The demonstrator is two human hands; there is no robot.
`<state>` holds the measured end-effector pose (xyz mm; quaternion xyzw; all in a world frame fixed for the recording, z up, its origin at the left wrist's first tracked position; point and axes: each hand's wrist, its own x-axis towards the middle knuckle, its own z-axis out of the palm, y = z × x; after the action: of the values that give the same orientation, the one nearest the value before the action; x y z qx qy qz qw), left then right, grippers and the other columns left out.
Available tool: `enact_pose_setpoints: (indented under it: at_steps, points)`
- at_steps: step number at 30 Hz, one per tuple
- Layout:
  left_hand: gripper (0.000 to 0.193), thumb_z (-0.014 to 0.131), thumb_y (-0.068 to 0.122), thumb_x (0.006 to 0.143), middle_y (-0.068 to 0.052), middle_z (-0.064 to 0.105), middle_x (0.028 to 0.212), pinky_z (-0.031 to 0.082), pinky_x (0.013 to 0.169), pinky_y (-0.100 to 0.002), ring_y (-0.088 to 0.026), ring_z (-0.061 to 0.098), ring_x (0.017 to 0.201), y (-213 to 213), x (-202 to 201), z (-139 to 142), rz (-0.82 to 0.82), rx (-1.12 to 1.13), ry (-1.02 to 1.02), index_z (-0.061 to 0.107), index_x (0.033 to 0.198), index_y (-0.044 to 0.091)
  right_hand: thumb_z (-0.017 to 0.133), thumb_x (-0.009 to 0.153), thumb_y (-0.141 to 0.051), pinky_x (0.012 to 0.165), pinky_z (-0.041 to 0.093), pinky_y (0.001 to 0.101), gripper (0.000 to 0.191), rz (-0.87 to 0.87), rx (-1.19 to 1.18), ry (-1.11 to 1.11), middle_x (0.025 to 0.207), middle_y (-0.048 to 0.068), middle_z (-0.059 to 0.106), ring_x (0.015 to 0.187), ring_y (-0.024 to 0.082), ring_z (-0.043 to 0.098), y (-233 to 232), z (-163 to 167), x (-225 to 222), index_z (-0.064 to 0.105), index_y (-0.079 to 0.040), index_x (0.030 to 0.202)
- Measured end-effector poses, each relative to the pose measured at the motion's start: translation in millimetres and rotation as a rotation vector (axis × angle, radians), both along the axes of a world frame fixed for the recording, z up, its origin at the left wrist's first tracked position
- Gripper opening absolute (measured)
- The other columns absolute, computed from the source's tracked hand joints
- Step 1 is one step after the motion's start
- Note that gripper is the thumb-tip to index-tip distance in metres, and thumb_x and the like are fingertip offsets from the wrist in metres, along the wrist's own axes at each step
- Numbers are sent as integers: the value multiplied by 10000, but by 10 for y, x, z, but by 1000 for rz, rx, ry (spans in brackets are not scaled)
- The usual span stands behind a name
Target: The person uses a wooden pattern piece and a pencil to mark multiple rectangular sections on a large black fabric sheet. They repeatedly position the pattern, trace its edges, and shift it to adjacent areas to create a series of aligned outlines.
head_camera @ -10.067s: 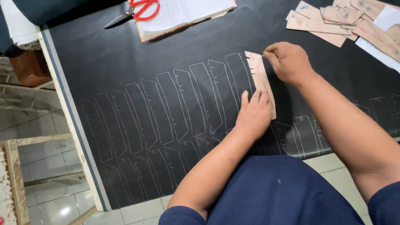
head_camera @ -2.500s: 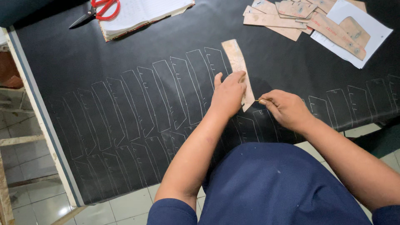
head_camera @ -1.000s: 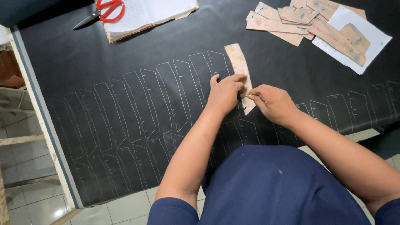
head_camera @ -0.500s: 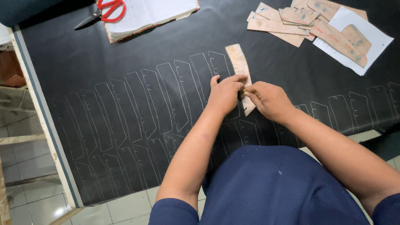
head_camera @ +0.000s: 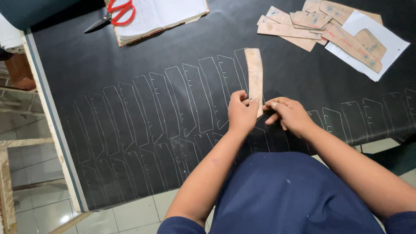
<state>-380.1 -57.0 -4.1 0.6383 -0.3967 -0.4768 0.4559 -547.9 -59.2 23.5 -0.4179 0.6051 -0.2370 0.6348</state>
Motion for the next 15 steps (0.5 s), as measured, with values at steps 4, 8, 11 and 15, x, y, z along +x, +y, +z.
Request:
enact_pose_setpoints:
  at_steps: [4,8,11,15]
  points:
    - [347,727,141,824,-145,694,1051,528,847,-411,-321,684,981,-119,-6,111,-83,-23,-326,663,1145,26,477,1020,-193,405,393,221,330,-21,65,-67,1106,103,753,756,162,746,1,-113,-97,657,19,1197]
    - [181,664,85,916,-73,703,1059,554,875,-375,-290,715,999,-117,-1,281,-251,-256,-380,737,1081,100,479,1078,-282,380,366,222,382,-129,149,-240,977,132,739,637,152,671,-111,-245,-374,661,47,1147]
    - [176,683,55,919,-43,683,1156,564,910,-365,-280,715,1049,-137,49,357,-288,-542,-497,732,1074,122,510,1084,-333,487,480,241,415,-238,220,-432,878,119,708,630,145,658,-157,-274,-656,651,58,1093]
    - [329,717,64,890,-74,615,1403,558,993,-387,-289,666,1225,-281,66,356,-399,-543,-581,727,1204,162,708,952,-161,421,302,223,247,7,172,-256,777,31,624,541,78,458,-226,-226,-818,720,20,1119]
